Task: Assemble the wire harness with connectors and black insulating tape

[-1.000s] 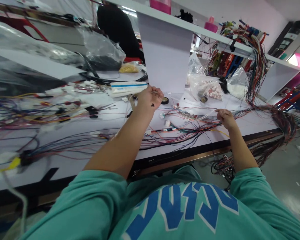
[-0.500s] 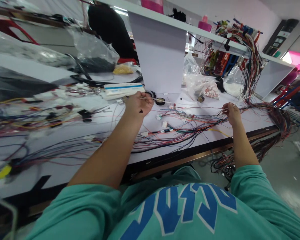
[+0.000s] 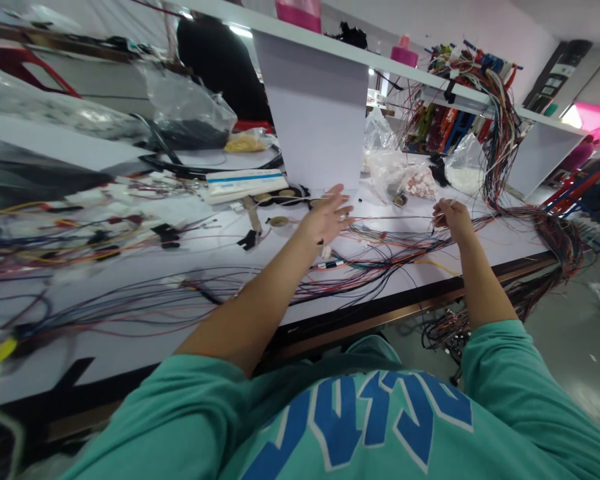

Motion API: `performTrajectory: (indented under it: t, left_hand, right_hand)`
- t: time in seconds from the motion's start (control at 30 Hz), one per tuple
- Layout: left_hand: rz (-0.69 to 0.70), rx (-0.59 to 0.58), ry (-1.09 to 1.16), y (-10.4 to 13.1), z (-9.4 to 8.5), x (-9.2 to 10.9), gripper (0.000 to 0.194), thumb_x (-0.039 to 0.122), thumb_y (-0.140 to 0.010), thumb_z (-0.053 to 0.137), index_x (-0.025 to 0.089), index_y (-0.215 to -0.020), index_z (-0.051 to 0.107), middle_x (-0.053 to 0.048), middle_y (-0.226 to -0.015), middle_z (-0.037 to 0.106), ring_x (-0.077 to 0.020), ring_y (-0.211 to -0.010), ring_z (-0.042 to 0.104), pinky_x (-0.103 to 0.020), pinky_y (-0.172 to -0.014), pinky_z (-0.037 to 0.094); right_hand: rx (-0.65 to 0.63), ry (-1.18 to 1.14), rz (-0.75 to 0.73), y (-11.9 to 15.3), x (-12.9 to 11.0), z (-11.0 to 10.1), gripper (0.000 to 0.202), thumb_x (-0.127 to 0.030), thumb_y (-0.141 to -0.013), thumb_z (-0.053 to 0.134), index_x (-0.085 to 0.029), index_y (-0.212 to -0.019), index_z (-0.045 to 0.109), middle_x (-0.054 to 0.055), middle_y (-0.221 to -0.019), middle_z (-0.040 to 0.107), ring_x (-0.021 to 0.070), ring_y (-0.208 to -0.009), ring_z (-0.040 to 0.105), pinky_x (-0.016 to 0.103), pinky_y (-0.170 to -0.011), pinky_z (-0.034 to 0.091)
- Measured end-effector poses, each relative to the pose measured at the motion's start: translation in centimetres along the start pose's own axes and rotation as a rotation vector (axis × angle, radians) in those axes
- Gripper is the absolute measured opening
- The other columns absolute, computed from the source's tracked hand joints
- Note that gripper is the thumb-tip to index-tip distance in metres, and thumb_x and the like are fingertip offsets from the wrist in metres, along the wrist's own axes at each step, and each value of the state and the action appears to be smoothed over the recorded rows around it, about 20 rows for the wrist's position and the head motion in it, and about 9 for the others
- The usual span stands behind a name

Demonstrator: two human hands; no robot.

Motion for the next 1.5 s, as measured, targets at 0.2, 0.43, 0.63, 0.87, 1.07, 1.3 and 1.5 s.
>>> performTrajectory:
  t: [0.2, 0.43, 0.63, 0.87, 1.07, 1.3, 1.5]
  left_hand:
    - [-0.060, -0.025, -0.026, -2.1, 4.4, -4.3, 0.045, 0.018, -0.064, 0.073, 0.027, -0.104, 0.054, -0.002, -0.094, 0.059, -0.0165, -0.087, 0.058, -0.030, -0.077, 0.044]
    - [-0.298, 0.184, -0.015, -3.9, 6.9, -7.4, 0.048, 0.024, -0.070, 0.072, 0.022, -0.111, 0.048, -0.008, -0.095, 0.056, -0.0152, -0.077, 0.059, -0.024, -0.063, 0.046]
    - [-0.489, -0.052, -0.113, -4.1, 9.1, -9.8, 0.026, 0.037, -0.072, 0.070, 0.016, -0.077, 0.055, -0.003, -0.065, 0.051, -0.0106, -0.049, 0.049, -0.021, -0.043, 0.037]
    - [-0.338, 0.003, -0.043, -5.4, 9.6, -11.2, 0.021, 0.019, -0.076, 0.064, 0.015, -0.061, 0.050, 0.000, -0.052, 0.049, -0.0072, -0.042, 0.045, -0.020, -0.046, 0.040]
    - [-0.261, 0.021, -0.066, -5.5, 9.0, -10.9, 0.021, 0.015, -0.076, 0.063, 0.015, -0.060, 0.049, 0.002, -0.047, 0.049, -0.0081, -0.042, 0.048, -0.022, -0.050, 0.045]
    - [-0.198, 0.043, -0.087, -5.6, 8.4, -10.1, 0.028, 0.011, -0.085, 0.051, 0.013, -0.057, 0.047, 0.001, -0.046, 0.050, -0.0083, -0.040, 0.049, -0.021, -0.049, 0.042]
    - [-0.186, 0.014, -0.128, -5.6, 7.3, -10.6, 0.024, 0.012, -0.084, 0.053, 0.012, -0.060, 0.049, 0.001, -0.048, 0.053, -0.0090, -0.041, 0.052, -0.022, -0.051, 0.044]
  right_hand:
    - [-0.108, 0.074, 0.039, -0.8, -1.3, 1.0, 0.036, -0.047, -0.076, 0.064, -0.015, -0.061, 0.055, -0.001, -0.049, 0.054, 0.0061, -0.037, 0.048, 0.017, -0.035, 0.041]
    - [-0.180, 0.098, 0.027, -1.3, -1.8, 1.3, 0.039, -0.050, -0.073, 0.067, -0.014, -0.061, 0.056, -0.001, -0.048, 0.054, 0.0073, -0.038, 0.050, 0.018, -0.035, 0.042]
    - [-0.344, 0.127, -0.015, -1.2, -2.0, 2.1, 0.038, -0.049, -0.070, 0.068, -0.014, -0.060, 0.057, -0.001, -0.049, 0.055, 0.0067, -0.038, 0.049, 0.019, -0.036, 0.041]
    - [-0.372, 0.074, -0.073, -1.6, -1.6, 2.4, 0.032, -0.044, -0.072, 0.067, -0.015, -0.061, 0.057, -0.002, -0.052, 0.054, 0.0052, -0.045, 0.047, 0.018, -0.043, 0.040]
    - [-0.295, 0.018, -0.041, -1.6, 0.8, 0.9, 0.022, -0.038, -0.069, 0.067, -0.017, -0.074, 0.062, -0.001, -0.068, 0.060, 0.0072, -0.059, 0.051, 0.021, -0.056, 0.043]
    - [-0.411, 0.017, -0.010, -0.8, 4.2, 0.1, 0.021, -0.032, -0.056, 0.068, -0.017, -0.070, 0.064, -0.001, -0.072, 0.062, 0.0107, -0.069, 0.052, 0.027, -0.070, 0.042]
    - [-0.450, 0.142, -0.036, -0.6, 4.8, 0.6, 0.020, -0.034, -0.059, 0.060, -0.017, -0.069, 0.063, -0.001, -0.066, 0.058, 0.0109, -0.063, 0.048, 0.027, -0.063, 0.038]
Point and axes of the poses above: each hand's wrist, its own y-axis away from the middle knuckle, its own z-axis out of the palm, x = y × z, the point moved 1 cm from there along -y, towards the middle knuckle
